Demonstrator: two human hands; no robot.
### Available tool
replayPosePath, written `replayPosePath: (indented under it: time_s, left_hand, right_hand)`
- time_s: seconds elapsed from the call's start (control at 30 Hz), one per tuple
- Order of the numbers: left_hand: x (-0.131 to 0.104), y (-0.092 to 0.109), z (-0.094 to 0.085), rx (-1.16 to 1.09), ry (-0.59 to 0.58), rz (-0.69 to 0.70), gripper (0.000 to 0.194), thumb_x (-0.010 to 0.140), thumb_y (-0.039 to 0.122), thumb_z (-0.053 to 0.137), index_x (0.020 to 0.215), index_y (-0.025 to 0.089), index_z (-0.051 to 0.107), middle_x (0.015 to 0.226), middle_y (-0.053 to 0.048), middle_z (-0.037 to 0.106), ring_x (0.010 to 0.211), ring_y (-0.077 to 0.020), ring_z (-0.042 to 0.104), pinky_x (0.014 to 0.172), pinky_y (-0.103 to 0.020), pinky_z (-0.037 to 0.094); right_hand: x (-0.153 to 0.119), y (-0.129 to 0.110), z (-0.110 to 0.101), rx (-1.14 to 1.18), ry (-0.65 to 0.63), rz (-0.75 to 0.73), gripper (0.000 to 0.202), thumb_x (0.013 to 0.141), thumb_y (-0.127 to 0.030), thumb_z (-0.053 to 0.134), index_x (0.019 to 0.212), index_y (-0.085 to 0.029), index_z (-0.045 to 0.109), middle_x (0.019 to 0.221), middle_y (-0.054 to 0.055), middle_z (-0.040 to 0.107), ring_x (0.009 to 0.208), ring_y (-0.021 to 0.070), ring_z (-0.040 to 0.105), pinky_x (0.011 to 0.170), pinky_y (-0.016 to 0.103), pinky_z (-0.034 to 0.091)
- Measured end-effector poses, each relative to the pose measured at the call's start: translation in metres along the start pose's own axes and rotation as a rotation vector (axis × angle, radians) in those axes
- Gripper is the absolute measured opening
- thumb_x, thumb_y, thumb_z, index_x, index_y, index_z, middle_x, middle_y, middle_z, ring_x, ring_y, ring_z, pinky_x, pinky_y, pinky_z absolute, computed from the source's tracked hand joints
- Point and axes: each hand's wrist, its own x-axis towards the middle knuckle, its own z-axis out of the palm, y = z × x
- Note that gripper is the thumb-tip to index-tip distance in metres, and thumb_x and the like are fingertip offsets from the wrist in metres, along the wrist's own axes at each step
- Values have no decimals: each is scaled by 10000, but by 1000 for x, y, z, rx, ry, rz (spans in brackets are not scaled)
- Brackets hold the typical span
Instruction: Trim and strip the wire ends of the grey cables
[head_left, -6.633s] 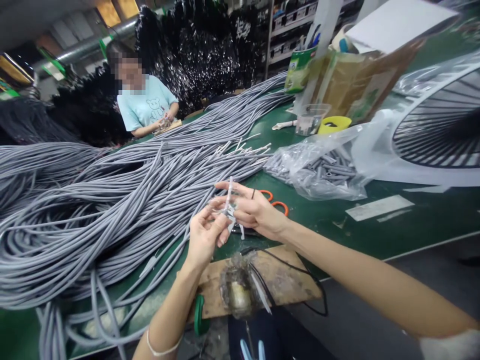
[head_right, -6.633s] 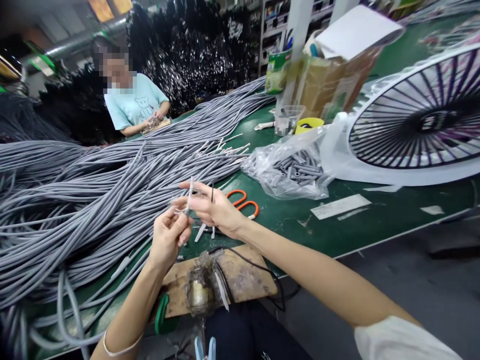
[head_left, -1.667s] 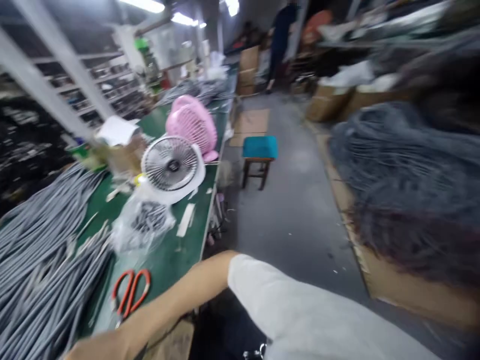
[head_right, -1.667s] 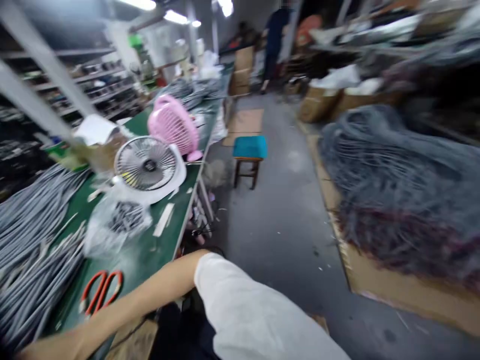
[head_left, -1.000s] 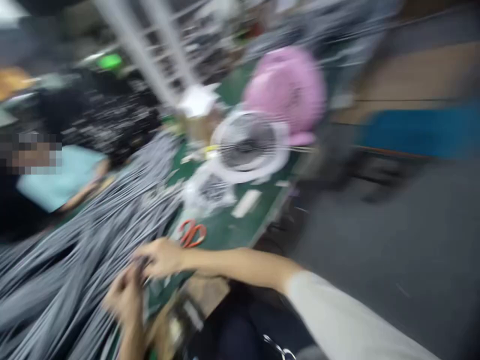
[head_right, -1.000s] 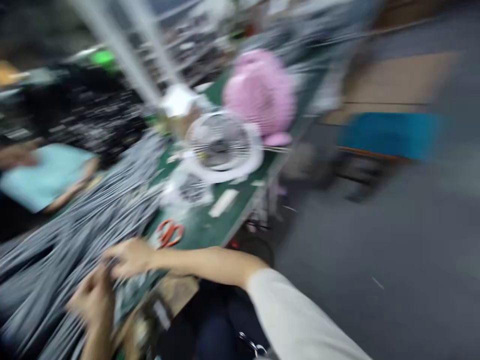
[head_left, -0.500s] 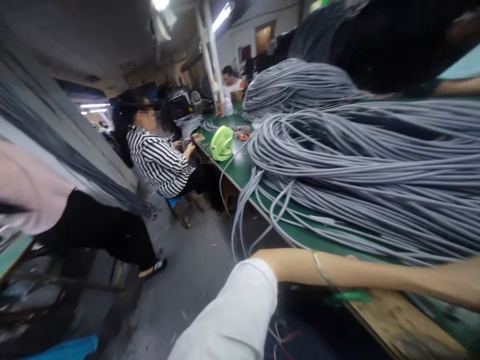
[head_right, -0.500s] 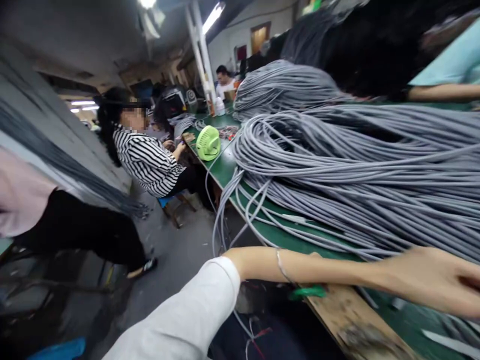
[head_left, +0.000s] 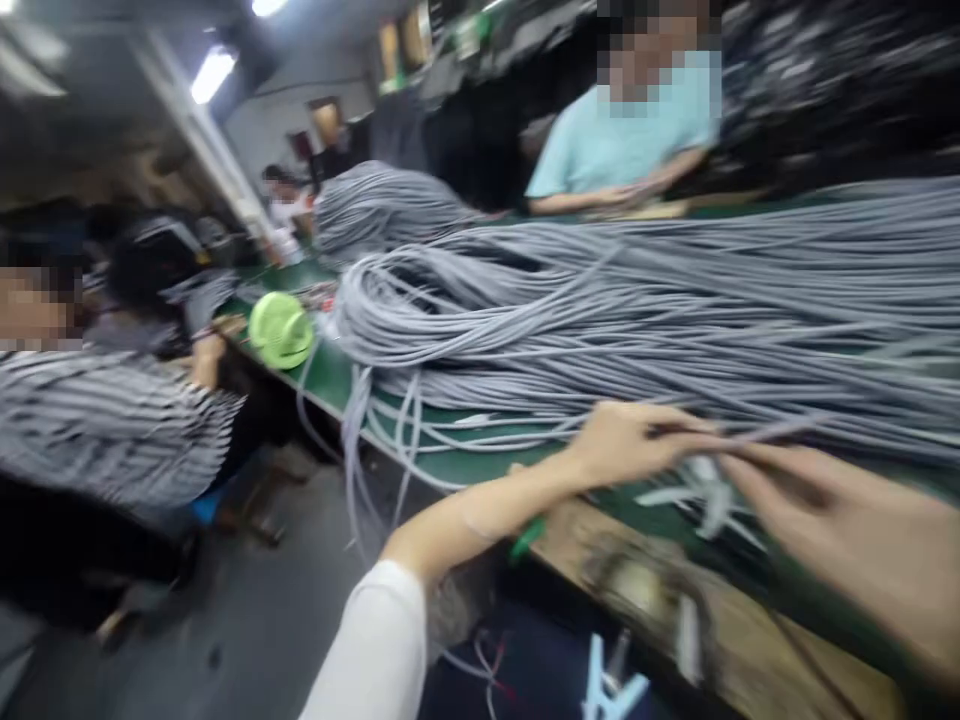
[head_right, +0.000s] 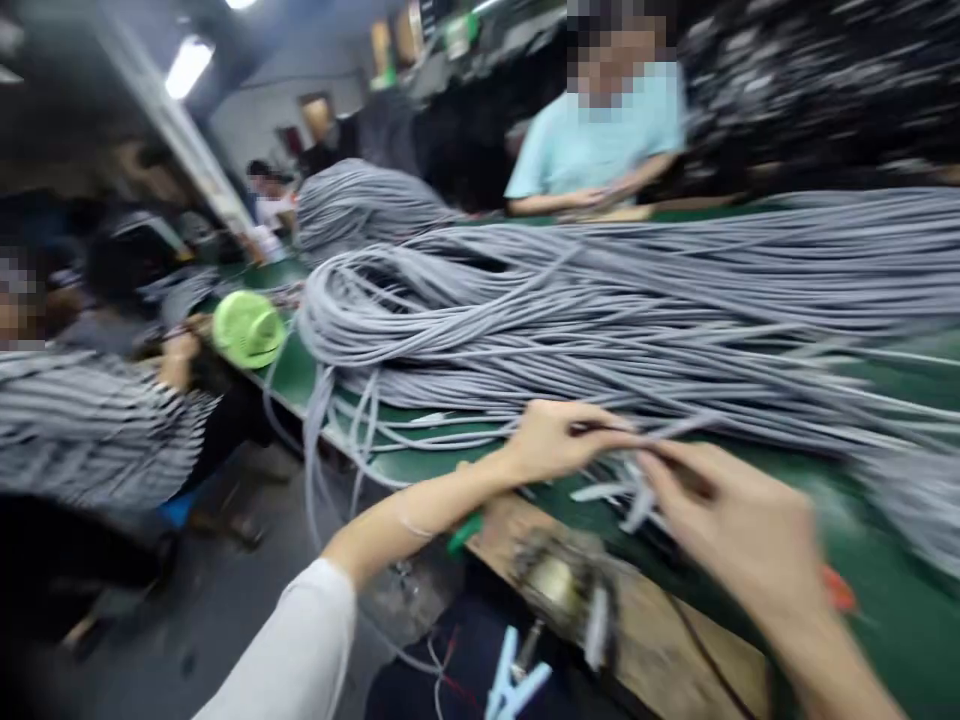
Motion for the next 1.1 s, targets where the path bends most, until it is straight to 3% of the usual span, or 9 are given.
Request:
replayPosePath:
  time_s: [0.07,0.13,0.27,0.7,0.87,1.1]
  left_hand:
    - [7,-2,2,37,38,48,126,775,205,634,820,137,730,855,-54,724,783,-155,654,745,-213,479]
    - [10,-4,-1,79,75,71,85,748,203,663,773,160,732,807,-43,727,721,-149,649,700,-217,482]
    - [9,-1,-3,92,98,50,97,743,211,662,741,144,731,718,-46,719,613,-138,620,597,-215,465]
    - [7,1,-4,11,89,-74,123,741,215,639,767,136,731,738,-39,721,613,-119,618,641,-204,491]
    - [8,1,-5,-105,82,-174,152,771,203,566,778,139,704,597,-5,654,500,-101,579,517,-188,472]
    - [9,1,-10,-175,219,-192,72,732,156,575,676,159,620,495,45,554,428,-76,519,478,-181,425]
  right_hand:
    - [-3,4,-24,-45,-2,49,186,821,-364,553,796,-210,654,648,54,647,478,135,549,476,265,424]
    - [1,0,-30,-12,12,57,230,826,-326,475,756,-189,647,645,55,652,479,144,556,469,267,416]
    - [8,-5,-24,2,46,52,243,796,-291,436,739,-176,643,650,52,649,521,162,583,493,266,427]
    - [5,-4,-20,-12,98,-75,307,832,-343,391,732,-176,628,592,50,618,473,168,573,453,275,411]
    - [5,-6,-24,7,126,-109,281,836,-323,390,726,-197,616,549,33,596,452,164,572,443,275,392]
    - [7,-9,-29,72,55,-37,179,785,-248,471,702,-233,629,568,44,639,464,192,600,449,293,407]
